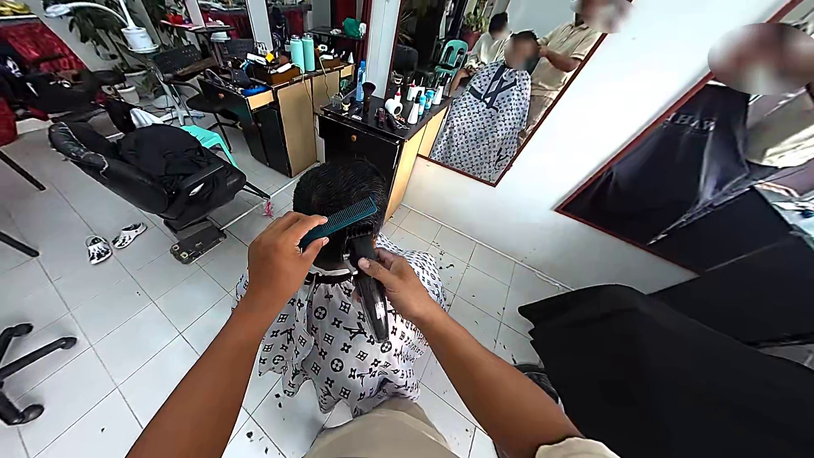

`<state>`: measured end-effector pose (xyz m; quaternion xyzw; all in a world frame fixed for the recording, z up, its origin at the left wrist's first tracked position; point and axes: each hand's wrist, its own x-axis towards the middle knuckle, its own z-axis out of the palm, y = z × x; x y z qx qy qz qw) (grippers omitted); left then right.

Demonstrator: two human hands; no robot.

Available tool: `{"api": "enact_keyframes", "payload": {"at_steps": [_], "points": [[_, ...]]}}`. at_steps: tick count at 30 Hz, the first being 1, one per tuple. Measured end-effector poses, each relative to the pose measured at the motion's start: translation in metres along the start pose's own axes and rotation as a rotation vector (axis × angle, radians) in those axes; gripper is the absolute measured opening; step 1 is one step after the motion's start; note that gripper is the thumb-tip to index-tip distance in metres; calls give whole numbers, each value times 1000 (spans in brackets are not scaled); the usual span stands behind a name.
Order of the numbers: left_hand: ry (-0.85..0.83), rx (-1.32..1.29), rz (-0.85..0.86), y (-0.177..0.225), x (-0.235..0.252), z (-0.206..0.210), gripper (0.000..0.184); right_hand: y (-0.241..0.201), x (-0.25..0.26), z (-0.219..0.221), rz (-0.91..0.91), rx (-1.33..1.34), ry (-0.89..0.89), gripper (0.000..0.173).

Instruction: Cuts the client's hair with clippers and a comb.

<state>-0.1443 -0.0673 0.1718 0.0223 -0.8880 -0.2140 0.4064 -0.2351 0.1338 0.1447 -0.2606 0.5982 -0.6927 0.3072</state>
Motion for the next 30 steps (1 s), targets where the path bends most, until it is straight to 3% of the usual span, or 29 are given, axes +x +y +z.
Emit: {"api": "enact_keyframes", "payload": {"at_steps": [6,10,12,15,19,23,26,30], "points": [[59,70,-8,14,3,-3,24,1,3,-21,163,-45,-129,33],[52,138,-12,18,2,2,24,-15,4,-19,-16,31,-139,33],[54,154,5,19,-1,1,25,-11,0,-34,-134,-169,-274,37],[43,157,-8,23,-9,-1,29,6,-13,-65,-2,-383,-479,37],[-102,167,-93,29,-24,14,36,15,-17,-103,164,-301,-294,37],[-77,281,59,46,-17,8,34,-5,1,-127,157,-237,-130,27],[7,197,-61,54,-2,-11,32,-21,18,-136,67,-377,-136,27],[-106,253,-48,50,-1,-5,30,-43,38,-133,-5,-635,-243,35]]}}
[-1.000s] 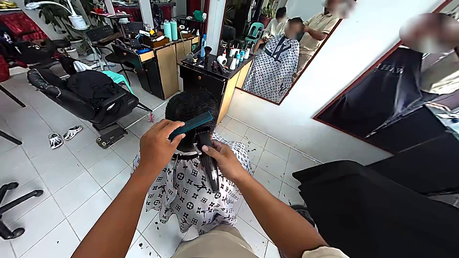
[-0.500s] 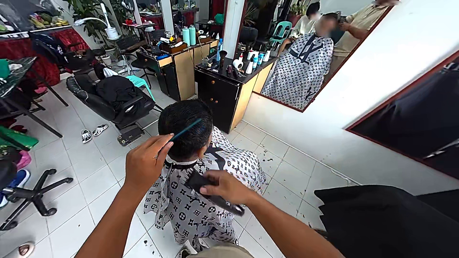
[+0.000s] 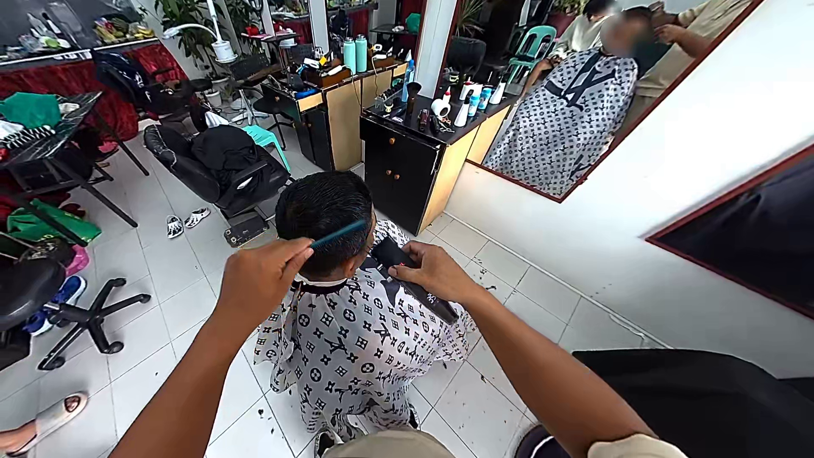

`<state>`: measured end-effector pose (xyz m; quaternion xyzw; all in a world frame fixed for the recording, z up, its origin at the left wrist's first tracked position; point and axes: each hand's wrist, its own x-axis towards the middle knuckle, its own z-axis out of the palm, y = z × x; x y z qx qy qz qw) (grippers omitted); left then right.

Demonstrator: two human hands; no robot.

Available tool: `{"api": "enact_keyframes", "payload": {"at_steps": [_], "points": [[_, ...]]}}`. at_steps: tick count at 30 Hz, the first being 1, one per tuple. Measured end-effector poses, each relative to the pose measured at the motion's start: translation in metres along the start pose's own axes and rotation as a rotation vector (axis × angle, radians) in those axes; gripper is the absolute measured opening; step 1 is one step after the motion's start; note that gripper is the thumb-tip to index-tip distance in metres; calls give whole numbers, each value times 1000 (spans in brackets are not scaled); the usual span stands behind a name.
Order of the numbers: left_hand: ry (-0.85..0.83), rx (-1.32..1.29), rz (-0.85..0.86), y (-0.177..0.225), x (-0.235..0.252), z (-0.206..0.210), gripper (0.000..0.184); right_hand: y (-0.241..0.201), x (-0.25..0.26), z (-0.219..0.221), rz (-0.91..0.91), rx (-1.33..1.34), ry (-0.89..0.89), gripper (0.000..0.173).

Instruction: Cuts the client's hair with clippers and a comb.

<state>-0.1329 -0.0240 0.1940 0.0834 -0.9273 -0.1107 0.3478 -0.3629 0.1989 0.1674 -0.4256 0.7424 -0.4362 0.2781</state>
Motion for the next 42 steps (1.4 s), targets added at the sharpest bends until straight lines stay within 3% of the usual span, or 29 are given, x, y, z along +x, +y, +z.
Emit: {"api": "enact_keyframes", "payload": {"at_steps": [3,8,15,20,24,29,34,39,42], "points": [[36,-16,52,-2,-3,7,31,-17,8,-2,-40,-83,-73,37],[172,-88,-93,1,6,-5,29,-22,16,3,6,-167,-109,36],[151,4,-102,0,8,2,27,-34,13,16,-128,-66,-39,35],[131,40,-60,0,8,-1,25,-37,13,8,10,-201,-52,37],[104,33,-42,-1,7,0,25,-43,13,17,-137,-135,-32,38],[119,79,-63,6,6,-5,25,-34,13,6,0,-215,-36,37],[109,107,-54,8,7,-6,25,-40,13,20,-151,-117,-14,38],[107,135,-53,12,7,-11,24,-30,12,9,20,-235,-34,38],[98,142,-52,13,10,-9,24,-37,13,19,-129,-90,-18,36]]}}
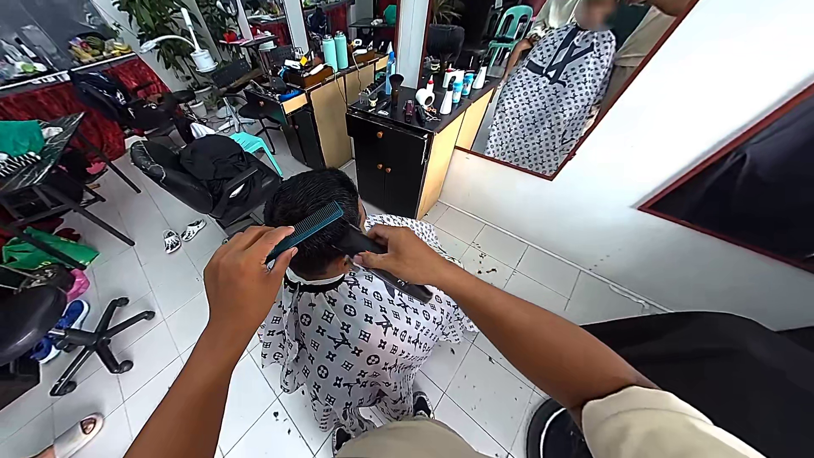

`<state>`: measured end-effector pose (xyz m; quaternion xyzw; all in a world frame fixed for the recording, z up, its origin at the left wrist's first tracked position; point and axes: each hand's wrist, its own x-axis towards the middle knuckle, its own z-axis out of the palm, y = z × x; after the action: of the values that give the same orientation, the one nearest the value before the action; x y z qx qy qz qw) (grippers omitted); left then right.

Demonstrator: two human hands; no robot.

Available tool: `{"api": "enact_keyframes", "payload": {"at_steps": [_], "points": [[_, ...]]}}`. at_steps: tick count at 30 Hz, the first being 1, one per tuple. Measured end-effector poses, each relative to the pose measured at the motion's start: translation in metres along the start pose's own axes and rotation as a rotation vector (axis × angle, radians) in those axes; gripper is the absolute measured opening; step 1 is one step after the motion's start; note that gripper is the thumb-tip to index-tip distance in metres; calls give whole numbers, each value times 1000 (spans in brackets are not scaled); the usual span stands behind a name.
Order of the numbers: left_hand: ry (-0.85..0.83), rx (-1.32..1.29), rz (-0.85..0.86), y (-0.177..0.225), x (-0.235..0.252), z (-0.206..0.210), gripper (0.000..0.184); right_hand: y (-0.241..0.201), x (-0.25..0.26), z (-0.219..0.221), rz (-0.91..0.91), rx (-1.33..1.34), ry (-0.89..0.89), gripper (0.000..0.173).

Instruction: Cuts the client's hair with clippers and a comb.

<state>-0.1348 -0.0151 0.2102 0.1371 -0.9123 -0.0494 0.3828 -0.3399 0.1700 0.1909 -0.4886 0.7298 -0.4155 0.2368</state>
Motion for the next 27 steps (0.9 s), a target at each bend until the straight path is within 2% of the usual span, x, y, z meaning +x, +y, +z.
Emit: {"api": "enact_keyframes", "payload": {"at_steps": [3,7,11,13,16,20,22,25,27], "points": [[-6,14,10,3,1,0,24,6,0,2,-52,15,-29,37],[10,49,18,12,2,-7,24,29,1,-9,127,-22,-102,35],[-25,91,14,15,7,-4,25,19,2,-4,-1,255,-109,30],[-40,101,2,18,9,-5,24,22,2,-9,-1,204,-127,30],[-38,124,1,24,11,-8,24,35,4,-18,127,63,-156,34],[-49,143,0,26,14,-5,24,25,7,-13,36,357,-159,27],[-63,150,1,29,14,-5,24,24,9,-15,10,418,-181,26],[-71,169,11,35,14,-11,24,40,10,-25,136,255,-223,27],[-67,171,4,36,16,-11,24,45,13,-28,174,299,-244,27]]}}
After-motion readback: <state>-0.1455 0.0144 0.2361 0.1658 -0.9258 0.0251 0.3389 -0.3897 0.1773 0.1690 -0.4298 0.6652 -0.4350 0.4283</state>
